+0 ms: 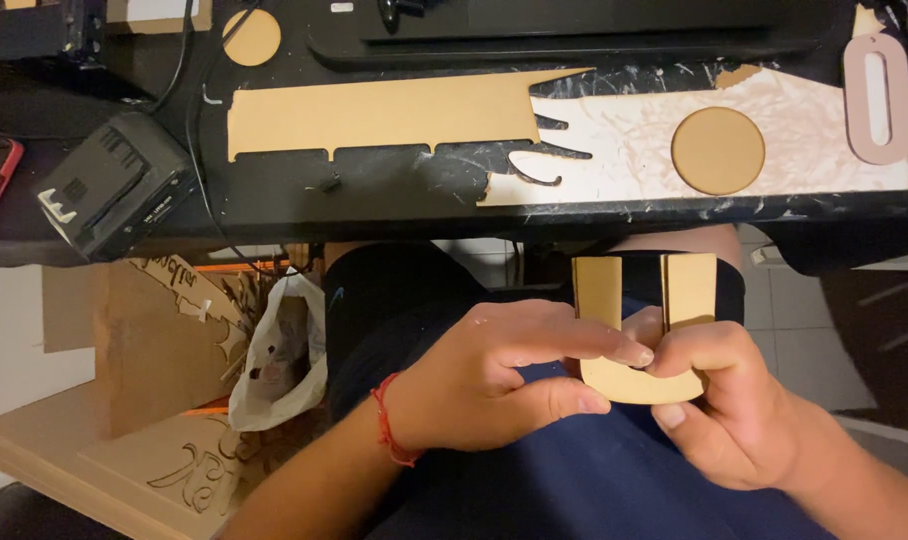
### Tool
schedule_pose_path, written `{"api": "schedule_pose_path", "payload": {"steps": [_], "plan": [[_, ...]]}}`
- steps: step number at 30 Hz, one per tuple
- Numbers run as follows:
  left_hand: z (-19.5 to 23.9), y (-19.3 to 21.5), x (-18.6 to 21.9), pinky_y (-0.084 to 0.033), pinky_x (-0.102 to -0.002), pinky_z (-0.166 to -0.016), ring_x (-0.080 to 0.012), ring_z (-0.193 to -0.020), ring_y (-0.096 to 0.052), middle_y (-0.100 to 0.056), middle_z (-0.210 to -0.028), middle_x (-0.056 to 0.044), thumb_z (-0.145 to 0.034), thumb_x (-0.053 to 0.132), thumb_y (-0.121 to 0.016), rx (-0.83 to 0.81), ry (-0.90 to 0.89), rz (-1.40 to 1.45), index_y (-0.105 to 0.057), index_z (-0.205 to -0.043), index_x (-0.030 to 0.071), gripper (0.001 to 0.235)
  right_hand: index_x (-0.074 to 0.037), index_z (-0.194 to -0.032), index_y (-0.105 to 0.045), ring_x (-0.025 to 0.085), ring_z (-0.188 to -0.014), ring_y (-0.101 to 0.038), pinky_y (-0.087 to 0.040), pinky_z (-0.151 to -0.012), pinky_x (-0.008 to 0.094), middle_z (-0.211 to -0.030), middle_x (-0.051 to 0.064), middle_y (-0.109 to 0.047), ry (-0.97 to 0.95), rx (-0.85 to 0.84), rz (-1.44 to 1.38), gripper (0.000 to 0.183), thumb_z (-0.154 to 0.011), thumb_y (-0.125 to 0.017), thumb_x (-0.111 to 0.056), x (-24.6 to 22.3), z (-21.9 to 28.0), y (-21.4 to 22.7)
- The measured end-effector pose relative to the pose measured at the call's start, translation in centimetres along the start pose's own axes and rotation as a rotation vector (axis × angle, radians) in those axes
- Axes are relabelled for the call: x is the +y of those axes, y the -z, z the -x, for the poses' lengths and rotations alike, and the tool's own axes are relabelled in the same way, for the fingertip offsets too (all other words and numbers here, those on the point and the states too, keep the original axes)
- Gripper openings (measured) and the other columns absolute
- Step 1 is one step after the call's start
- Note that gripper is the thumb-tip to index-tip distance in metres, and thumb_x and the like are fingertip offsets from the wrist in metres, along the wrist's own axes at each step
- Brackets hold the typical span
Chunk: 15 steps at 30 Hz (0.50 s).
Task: Operating a laser cutter controller and assembling laser-cut wooden U-shaped components by slotting them together.
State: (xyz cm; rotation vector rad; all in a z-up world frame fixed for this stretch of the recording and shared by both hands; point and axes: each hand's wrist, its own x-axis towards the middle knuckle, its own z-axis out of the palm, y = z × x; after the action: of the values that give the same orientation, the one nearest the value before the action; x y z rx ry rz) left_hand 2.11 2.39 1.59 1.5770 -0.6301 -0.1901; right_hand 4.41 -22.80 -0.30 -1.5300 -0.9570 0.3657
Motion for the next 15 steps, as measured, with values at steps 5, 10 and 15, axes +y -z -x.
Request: {"api": "schedule_pose_path", "payload": {"steps": [5, 10, 15], "plan": [[-0.4, 0.8, 1.9, -0.055, -0.026, -0.098, -0.0108, -0.104, -0.065, -0.066, -0.129, -0.003, -0.093, 0.016, -0.067, -0.011, 0.122, 0.092, -0.053, -0.138, 0.014, 0.047, -0.013, -0.117, -0.038, 0.018, -0.086, -0.056, -0.047, -0.077, 0.034, -0.105, 0.009, -0.051, -0.015, -0.015, 0.065, 0.028, -0.099, -0.050, -0.031, 0.1, 0.8, 0.4], [-0.4, 0.9, 1.0, -0.057, -0.038, -0.094, -0.0226, -0.094, -0.066, -0.065, -0.099, -0.017, -0.079, 0.004, -0.075, -0.018, 0.226, 0.626, -0.007, -0.163, 0.012, 0.109, -0.011, -0.109, -0.045, 0.020, -0.095, -0.057, -0.045, -0.082, 0.035, -0.104, 0.008, -0.051, -0.138, 0.106, -0.118, 0.029, -0.098, -0.054, -0.036, 0.3, 2.1, 0.1], [-0.1, 0.5, -1.8, -0.052, -0.026, -0.092, -0.0106, -0.096, -0.061, -0.066, -0.110, -0.006, -0.099, 0.003, -0.062, 0.067, 0.160, 0.758, -0.051, -0.145, 0.004, 0.047, -0.009, -0.104, -0.046, 0.023, -0.092, -0.050, -0.043, -0.078, 0.039, -0.101, 0.010, -0.048, -0.212, 0.128, -0.396, 0.024, -0.096, -0.058, -0.028, -0.7, 1.9, -0.5]]}}
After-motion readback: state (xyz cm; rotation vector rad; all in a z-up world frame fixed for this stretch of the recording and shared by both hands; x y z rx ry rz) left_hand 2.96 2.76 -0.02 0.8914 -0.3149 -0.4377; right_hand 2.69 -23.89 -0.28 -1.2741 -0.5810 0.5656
